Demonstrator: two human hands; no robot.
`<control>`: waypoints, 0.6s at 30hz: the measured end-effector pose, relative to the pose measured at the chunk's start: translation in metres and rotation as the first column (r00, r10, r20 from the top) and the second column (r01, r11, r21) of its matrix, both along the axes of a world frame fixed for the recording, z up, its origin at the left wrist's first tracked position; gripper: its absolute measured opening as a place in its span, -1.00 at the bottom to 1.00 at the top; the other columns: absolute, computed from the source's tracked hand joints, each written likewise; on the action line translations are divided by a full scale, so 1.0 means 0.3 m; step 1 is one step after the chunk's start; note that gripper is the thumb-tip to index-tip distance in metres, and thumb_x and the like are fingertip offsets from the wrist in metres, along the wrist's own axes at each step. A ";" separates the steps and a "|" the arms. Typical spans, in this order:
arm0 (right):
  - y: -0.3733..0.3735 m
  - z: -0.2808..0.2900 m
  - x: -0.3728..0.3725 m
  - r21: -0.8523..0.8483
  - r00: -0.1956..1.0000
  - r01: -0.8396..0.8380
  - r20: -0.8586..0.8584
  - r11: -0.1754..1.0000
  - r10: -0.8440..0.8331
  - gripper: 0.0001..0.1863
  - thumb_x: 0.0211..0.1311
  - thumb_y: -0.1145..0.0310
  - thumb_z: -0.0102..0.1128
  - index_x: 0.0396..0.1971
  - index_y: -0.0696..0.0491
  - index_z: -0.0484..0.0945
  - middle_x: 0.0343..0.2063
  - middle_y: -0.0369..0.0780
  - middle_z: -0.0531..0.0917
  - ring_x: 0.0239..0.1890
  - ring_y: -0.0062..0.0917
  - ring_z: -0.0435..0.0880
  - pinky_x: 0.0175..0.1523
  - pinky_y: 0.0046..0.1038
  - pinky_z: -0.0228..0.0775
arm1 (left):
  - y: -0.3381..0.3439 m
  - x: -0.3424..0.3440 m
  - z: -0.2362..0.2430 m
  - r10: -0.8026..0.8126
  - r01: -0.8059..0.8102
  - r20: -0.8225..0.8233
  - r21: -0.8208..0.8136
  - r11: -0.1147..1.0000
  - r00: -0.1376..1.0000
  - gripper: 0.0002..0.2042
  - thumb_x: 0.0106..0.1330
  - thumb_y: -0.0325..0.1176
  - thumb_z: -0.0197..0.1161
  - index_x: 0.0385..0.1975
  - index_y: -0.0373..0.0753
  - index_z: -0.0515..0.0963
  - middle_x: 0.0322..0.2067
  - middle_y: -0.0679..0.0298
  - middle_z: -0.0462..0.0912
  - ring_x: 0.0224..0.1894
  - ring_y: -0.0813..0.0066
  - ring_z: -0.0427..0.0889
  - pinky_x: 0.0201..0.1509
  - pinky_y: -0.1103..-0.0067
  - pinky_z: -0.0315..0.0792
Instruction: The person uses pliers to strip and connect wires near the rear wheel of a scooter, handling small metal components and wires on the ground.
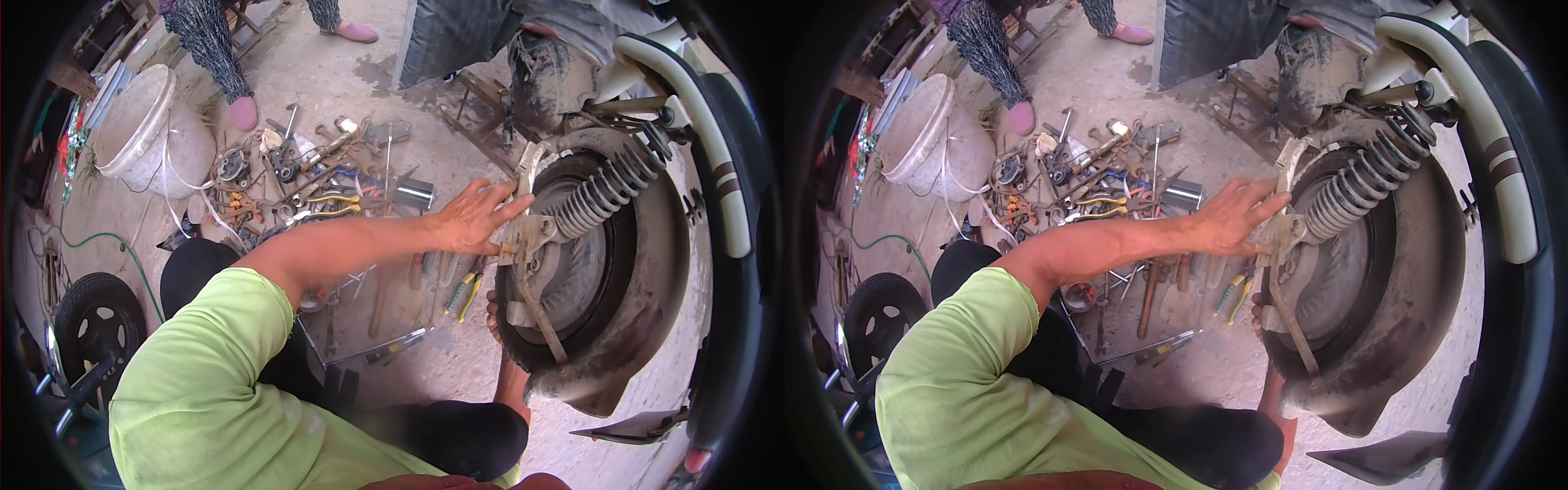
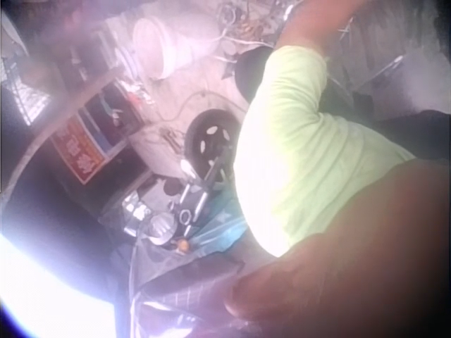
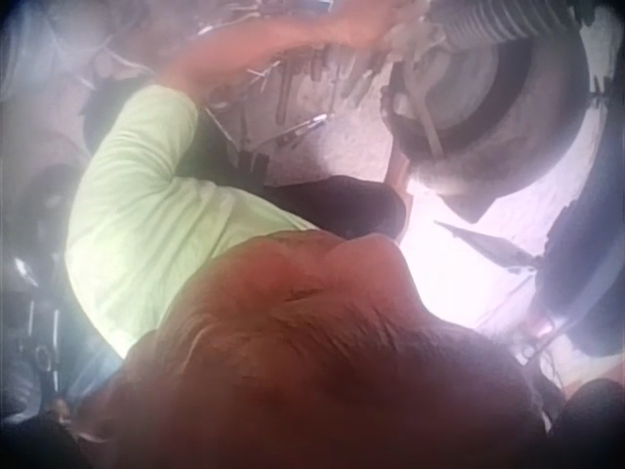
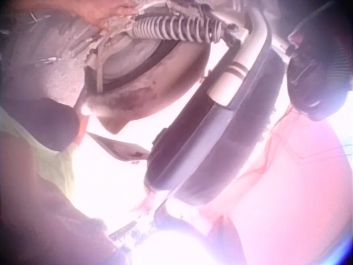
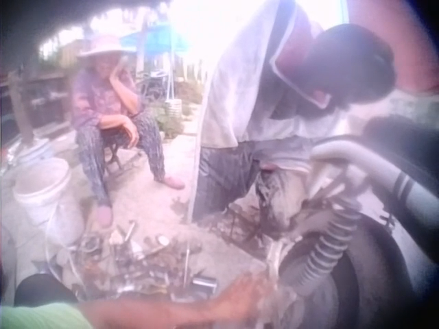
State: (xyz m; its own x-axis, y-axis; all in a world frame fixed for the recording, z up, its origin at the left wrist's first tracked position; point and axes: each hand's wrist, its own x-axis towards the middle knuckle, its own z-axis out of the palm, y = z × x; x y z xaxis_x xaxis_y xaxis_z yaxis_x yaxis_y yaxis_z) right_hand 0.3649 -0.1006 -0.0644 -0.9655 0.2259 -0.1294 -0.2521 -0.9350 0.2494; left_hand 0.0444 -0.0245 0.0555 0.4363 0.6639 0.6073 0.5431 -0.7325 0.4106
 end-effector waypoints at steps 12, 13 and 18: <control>-0.026 0.014 -0.042 0.160 0.943 0.295 0.109 0.942 -0.313 -0.21 0.35 -0.02 0.10 0.44 0.10 0.14 0.23 0.11 0.35 0.18 -0.03 0.46 0.29 -0.01 0.38 | -0.002 0.000 -0.043 0.052 -0.054 0.029 0.069 0.996 0.998 0.12 -0.10 -0.10 0.59 0.48 -0.19 0.01 0.25 -0.20 0.26 0.20 -0.11 0.33 0.23 0.09 0.25; -0.024 0.015 -0.040 0.159 0.944 0.290 0.118 0.944 -0.309 -0.21 0.35 -0.03 0.10 0.44 0.08 0.15 0.23 0.11 0.35 0.18 -0.02 0.46 0.28 0.00 0.39 | -0.005 0.004 -0.031 0.067 -0.068 0.026 0.072 0.995 0.997 0.13 -0.10 -0.09 0.59 0.48 -0.19 0.00 0.25 -0.20 0.25 0.22 -0.09 0.33 0.24 0.09 0.25; -0.039 -0.006 -0.061 0.176 0.935 0.343 0.027 0.922 -0.353 -0.23 0.36 -0.04 0.10 0.43 0.08 0.17 0.22 0.13 0.36 0.17 -0.01 0.48 0.28 0.00 0.39 | -0.035 -0.009 0.027 0.059 -0.063 -0.082 -0.042 0.997 0.995 0.11 -0.06 -0.07 0.57 0.49 -0.23 -0.01 0.27 -0.18 0.24 0.26 -0.09 0.31 0.28 0.09 0.20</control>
